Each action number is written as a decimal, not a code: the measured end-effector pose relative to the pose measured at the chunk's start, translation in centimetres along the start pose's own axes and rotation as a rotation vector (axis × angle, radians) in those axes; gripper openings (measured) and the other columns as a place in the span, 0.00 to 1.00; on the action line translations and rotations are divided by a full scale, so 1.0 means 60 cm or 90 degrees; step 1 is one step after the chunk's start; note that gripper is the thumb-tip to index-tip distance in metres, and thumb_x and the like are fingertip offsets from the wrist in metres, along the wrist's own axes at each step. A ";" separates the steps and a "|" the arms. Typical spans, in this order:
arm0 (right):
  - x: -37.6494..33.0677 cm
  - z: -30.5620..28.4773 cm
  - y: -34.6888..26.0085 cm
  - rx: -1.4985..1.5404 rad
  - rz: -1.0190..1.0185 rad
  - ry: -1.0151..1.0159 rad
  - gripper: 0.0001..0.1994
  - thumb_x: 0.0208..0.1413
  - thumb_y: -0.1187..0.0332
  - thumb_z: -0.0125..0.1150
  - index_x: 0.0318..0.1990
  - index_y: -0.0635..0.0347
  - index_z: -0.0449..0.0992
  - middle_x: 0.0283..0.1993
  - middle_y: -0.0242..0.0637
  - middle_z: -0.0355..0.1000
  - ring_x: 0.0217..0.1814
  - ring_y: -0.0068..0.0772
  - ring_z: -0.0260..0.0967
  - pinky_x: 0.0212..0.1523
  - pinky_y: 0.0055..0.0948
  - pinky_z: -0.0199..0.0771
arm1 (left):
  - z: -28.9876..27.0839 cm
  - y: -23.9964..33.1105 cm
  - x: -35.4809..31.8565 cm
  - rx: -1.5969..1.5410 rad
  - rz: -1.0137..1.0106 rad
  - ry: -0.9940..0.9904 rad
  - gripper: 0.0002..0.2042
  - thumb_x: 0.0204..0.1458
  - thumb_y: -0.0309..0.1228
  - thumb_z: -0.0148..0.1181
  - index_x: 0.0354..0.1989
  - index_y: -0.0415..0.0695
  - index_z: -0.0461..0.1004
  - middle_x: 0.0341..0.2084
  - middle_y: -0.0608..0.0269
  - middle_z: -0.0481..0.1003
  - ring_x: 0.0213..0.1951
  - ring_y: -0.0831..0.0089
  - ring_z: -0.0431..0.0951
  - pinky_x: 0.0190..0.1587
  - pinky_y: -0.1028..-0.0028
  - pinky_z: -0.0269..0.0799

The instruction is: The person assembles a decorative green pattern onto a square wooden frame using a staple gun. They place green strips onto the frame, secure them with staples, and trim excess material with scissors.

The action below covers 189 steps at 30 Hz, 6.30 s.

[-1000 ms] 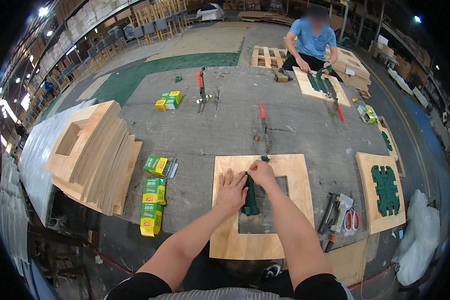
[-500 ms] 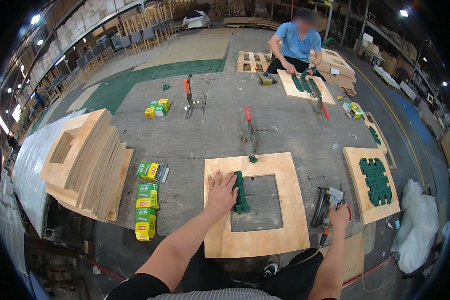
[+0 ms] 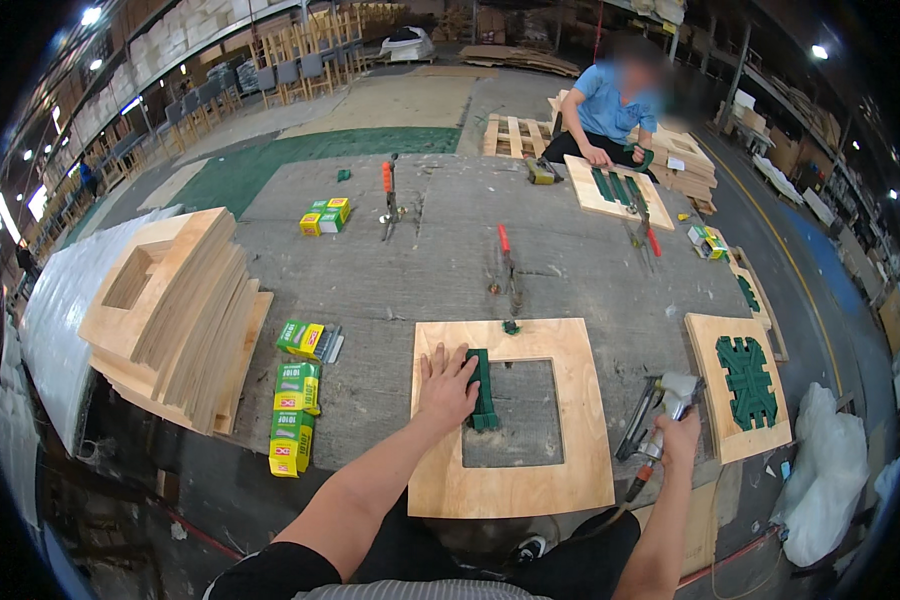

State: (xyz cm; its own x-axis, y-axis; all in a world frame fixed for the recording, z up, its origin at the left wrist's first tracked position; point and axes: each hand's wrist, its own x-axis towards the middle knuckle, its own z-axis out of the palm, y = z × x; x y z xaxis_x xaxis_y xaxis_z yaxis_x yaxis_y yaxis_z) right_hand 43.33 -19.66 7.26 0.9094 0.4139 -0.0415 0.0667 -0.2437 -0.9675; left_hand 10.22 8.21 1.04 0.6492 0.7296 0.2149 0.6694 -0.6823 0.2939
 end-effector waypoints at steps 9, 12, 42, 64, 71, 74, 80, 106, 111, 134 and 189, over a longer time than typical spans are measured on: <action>-0.066 0.163 -0.179 0.162 0.121 -0.218 0.17 0.57 0.61 0.74 0.45 0.58 0.72 0.28 0.31 0.71 0.18 0.26 0.69 0.17 0.30 0.71 | 0.010 0.001 0.002 -0.036 0.011 0.009 0.26 0.62 0.42 0.57 0.69 0.52 0.68 0.74 0.65 0.58 0.76 0.44 0.46 0.75 0.37 0.38; -0.087 0.263 -0.174 0.091 0.168 -0.329 0.16 0.56 0.64 0.73 0.46 0.58 0.73 0.30 0.32 0.72 0.19 0.26 0.69 0.18 0.31 0.72 | 0.011 -0.002 -0.001 -0.052 0.005 0.019 0.27 0.61 0.42 0.57 0.69 0.52 0.68 0.72 0.67 0.61 0.76 0.43 0.47 0.75 0.37 0.37; -0.087 0.489 -0.133 -0.121 0.158 -0.479 0.08 0.60 0.68 0.68 0.38 0.62 0.77 0.27 0.31 0.71 0.18 0.24 0.67 0.16 0.30 0.68 | 0.009 -0.011 0.002 -0.087 -0.015 -0.005 0.28 0.58 0.41 0.60 0.69 0.53 0.68 0.71 0.65 0.63 0.76 0.41 0.48 0.74 0.33 0.36; -0.098 0.502 -0.142 -0.143 0.164 -0.536 0.07 0.61 0.68 0.67 0.39 0.61 0.77 0.28 0.31 0.72 0.19 0.24 0.66 0.17 0.29 0.68 | 0.011 -0.021 -0.007 -0.155 -0.007 0.052 0.10 0.52 0.35 0.66 0.39 0.47 0.86 0.58 0.53 0.69 0.70 0.45 0.59 0.72 0.31 0.39; -0.112 0.506 -0.150 -0.166 0.159 -0.535 0.07 0.60 0.68 0.68 0.37 0.61 0.77 0.28 0.31 0.72 0.19 0.24 0.67 0.18 0.30 0.68 | 0.017 -0.028 -0.007 -0.158 -0.011 0.085 0.09 0.50 0.35 0.67 0.37 0.46 0.86 0.57 0.53 0.69 0.70 0.47 0.60 0.72 0.32 0.40; -0.108 0.503 -0.148 -0.184 0.162 -0.524 0.07 0.60 0.69 0.68 0.37 0.61 0.77 0.28 0.31 0.72 0.19 0.24 0.67 0.18 0.29 0.68 | 0.016 -0.025 -0.006 -0.157 -0.012 0.072 0.09 0.50 0.35 0.68 0.37 0.47 0.86 0.57 0.54 0.68 0.70 0.47 0.59 0.73 0.32 0.40; -0.108 0.498 -0.150 -0.176 0.150 -0.509 0.06 0.61 0.69 0.67 0.39 0.61 0.76 0.27 0.31 0.72 0.20 0.24 0.66 0.18 0.29 0.68 | 0.018 -0.028 -0.006 -0.159 -0.017 0.077 0.10 0.48 0.34 0.69 0.38 0.47 0.86 0.57 0.54 0.68 0.70 0.48 0.59 0.73 0.33 0.40; 0.064 0.190 -0.006 0.177 0.369 -0.409 0.14 0.66 0.56 0.61 0.43 0.58 0.76 0.28 0.34 0.74 0.23 0.26 0.72 0.23 0.32 0.78 | 0.025 0.001 -0.001 -0.218 -0.010 0.118 0.09 0.57 0.32 0.60 0.42 0.44 0.81 0.55 0.53 0.71 0.67 0.50 0.64 0.73 0.35 0.43; 0.064 0.188 0.016 -0.096 0.233 -0.279 0.25 0.57 0.51 0.71 0.47 0.67 0.79 0.42 0.46 0.81 0.34 0.41 0.82 0.34 0.42 0.84 | 0.006 0.002 -0.007 -0.233 0.086 0.160 0.09 0.61 0.35 0.59 0.41 0.44 0.81 0.47 0.58 0.75 0.54 0.57 0.72 0.65 0.42 0.57; -0.103 0.341 0.094 0.457 0.476 -0.617 0.18 0.70 0.50 0.56 0.49 0.56 0.77 0.44 0.41 0.78 0.43 0.41 0.78 0.48 0.45 0.82 | -0.079 0.184 -0.115 -0.370 0.322 -0.001 0.12 0.46 0.20 0.63 0.38 0.44 0.69 0.33 0.55 0.71 0.34 0.55 0.75 0.39 0.64 0.74; -0.505 0.240 0.150 0.171 0.197 -0.353 0.17 0.74 0.61 0.49 0.37 0.64 0.76 0.27 0.36 0.75 0.26 0.30 0.72 0.29 0.31 0.75 | 0.047 0.125 -0.400 -1.142 -0.578 -0.200 0.19 0.70 0.51 0.50 0.40 0.49 0.77 0.28 0.75 0.75 0.30 0.79 0.69 0.36 0.72 0.64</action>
State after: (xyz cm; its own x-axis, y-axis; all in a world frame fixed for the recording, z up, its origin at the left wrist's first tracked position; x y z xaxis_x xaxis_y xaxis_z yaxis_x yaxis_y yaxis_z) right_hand 10.46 -21.80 -3.78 0.5210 0.7654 -0.3777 -0.3317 -0.2262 -0.9159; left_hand 0.66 -14.55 -4.53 0.5598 0.5992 -0.5724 -0.1386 0.7487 0.6482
